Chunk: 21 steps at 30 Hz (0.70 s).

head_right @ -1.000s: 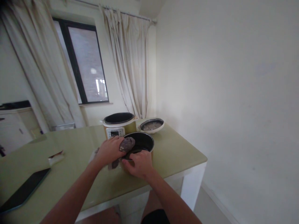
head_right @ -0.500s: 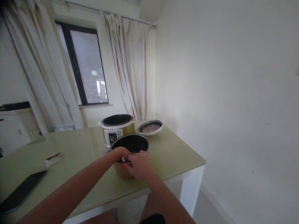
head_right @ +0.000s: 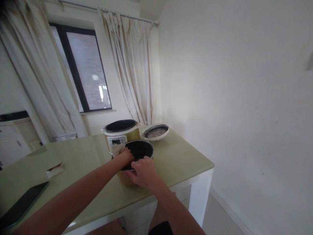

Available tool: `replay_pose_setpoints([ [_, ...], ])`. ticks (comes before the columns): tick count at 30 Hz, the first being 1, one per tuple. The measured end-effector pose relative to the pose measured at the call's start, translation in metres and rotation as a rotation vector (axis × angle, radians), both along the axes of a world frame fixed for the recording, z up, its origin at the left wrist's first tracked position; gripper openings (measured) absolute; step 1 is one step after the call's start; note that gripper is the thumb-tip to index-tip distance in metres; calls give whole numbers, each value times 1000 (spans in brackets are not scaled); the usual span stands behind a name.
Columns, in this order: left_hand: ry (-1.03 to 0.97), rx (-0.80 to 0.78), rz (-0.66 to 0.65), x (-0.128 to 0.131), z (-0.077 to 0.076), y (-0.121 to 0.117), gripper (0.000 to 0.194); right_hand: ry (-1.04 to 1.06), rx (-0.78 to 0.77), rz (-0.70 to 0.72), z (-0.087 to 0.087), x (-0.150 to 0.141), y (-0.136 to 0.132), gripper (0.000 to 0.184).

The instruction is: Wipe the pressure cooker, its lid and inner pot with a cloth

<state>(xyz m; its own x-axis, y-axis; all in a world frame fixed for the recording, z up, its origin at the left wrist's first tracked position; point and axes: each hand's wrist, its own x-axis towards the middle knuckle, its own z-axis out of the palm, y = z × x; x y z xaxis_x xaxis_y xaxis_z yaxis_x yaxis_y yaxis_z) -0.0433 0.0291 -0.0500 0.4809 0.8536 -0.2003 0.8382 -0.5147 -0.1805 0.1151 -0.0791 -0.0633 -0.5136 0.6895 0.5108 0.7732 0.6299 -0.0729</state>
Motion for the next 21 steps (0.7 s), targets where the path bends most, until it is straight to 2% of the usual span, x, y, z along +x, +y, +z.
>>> replay_pose_setpoints([
  [2, 30, 95, -43, 1, 6, -1, 20, -11, 14, 19, 2, 0, 0, 43],
  [3, 31, 136, -68, 2, 10, 0, 20, -15, 19, 24, 2, 0, 0, 44],
  [7, -3, 335, -201, 5, 25, 2, 41, -13, 35, 20, 3, 0, -2, 42],
  [10, -67, 423, -205, 15, 29, 2, 52, -5, 43, 18, 1, -2, -4, 37],
  [12, -194, 314, -114, 28, 26, 1, 63, -1, 43, 10, 0, -3, -4, 36],
  [14, -354, 80, -11, 42, 20, 1, 76, 4, 44, 0, -1, -6, -5, 36],
  [15, -412, -45, 23, 49, 17, 1, 76, 9, 47, -7, -1, -7, -5, 35],
  [18, -446, -324, 39, 59, 6, 5, 51, 28, 65, -31, -3, -11, -6, 30],
  [21, -405, -531, 22, 50, 0, 12, 36, 38, 79, -41, -6, -13, -5, 33],
])
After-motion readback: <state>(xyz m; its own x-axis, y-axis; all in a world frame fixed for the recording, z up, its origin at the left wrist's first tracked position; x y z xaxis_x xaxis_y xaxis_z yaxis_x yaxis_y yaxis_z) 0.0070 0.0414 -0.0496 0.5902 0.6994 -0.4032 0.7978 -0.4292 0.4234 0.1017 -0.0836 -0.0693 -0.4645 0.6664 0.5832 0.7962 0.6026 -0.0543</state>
